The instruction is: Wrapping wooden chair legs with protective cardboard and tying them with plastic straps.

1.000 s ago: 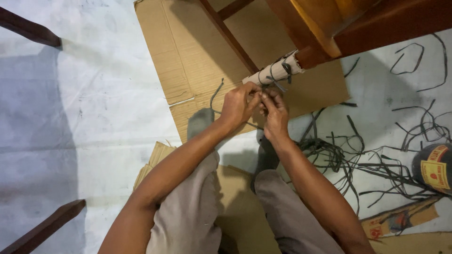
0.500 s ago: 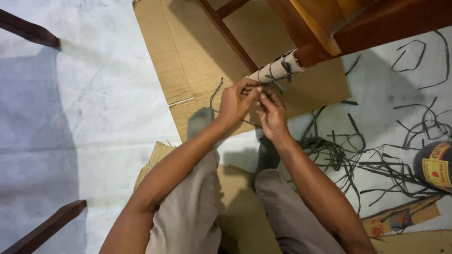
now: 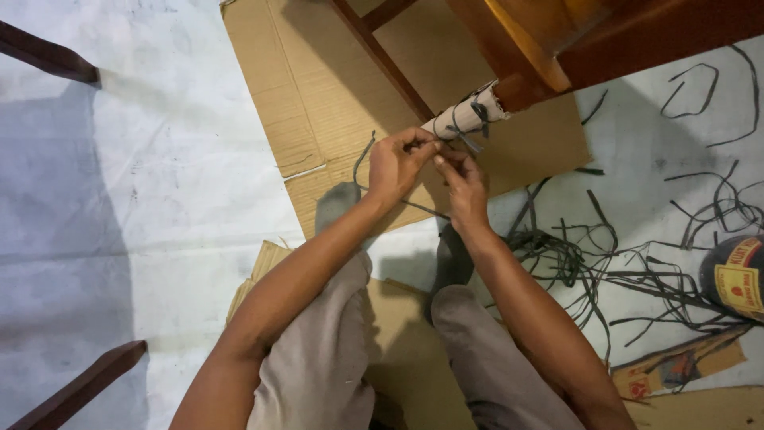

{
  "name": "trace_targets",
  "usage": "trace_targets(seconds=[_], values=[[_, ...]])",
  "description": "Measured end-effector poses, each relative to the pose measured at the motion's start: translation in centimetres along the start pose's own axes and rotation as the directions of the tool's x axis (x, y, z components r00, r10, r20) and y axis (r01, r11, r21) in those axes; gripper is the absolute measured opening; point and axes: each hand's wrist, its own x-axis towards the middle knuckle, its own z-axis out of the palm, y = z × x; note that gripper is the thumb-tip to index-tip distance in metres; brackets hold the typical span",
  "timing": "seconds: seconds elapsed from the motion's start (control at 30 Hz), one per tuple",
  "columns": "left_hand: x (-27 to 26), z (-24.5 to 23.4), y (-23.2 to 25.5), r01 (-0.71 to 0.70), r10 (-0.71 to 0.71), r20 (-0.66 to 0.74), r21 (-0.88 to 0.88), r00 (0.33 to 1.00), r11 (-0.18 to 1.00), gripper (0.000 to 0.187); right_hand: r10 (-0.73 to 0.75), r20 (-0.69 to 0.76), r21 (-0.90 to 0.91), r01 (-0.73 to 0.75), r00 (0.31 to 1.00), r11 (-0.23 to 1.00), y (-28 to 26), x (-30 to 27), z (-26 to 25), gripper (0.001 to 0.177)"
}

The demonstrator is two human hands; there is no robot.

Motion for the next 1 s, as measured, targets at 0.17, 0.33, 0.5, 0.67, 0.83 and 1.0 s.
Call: trace_targets(seconds=[0.17,0.33,0.5,0.67,0.83,1.0], values=[[0.1,0.5,-0.1,-0.114,0.111,-0.040,-0.107,0.993,0.988,0.016,-0.016,-0.087,-0.071,0.010,0.996,0.997,1.1,0.8,-0.9,0.020],[0.5,1.3,-1.0,-0.056,0.050,-0.042,-0.139,0.998,0.989,0.015,0.043,-0.075,-0.038,-0.046,0.996,0.998,2.1,1.5,-1.3,0.017],[0.3,1.5,-1.1,-0.024,0.028,0.014,-0.266,1.000,0.964,0.014,0.133,-0.074,-0.002,-0.133,0.988,0.991,2.1,2.1,-1.3,0.014],[0.8,2.7,-2.9,-0.007,0.054,0.079,-0.507,0.995,0.862,0.010,0.180,-0.026,0.021,-0.180,0.983,0.983,3.3,3.3,-1.5,0.010],[0.3,2.2,-1.4,-0.026,0.038,0.034,-0.283,0.999,0.959,0.011,0.110,0.020,-0.020,-0.109,0.994,0.994,4.7,3.8,-1.7,0.013],[0.0,2.3,-1.8,-0.058,0.071,0.034,-0.281,0.997,0.958,0.014,0.191,0.034,-0.127,-0.185,0.981,0.974,1.2,1.8,-0.3,0.017]])
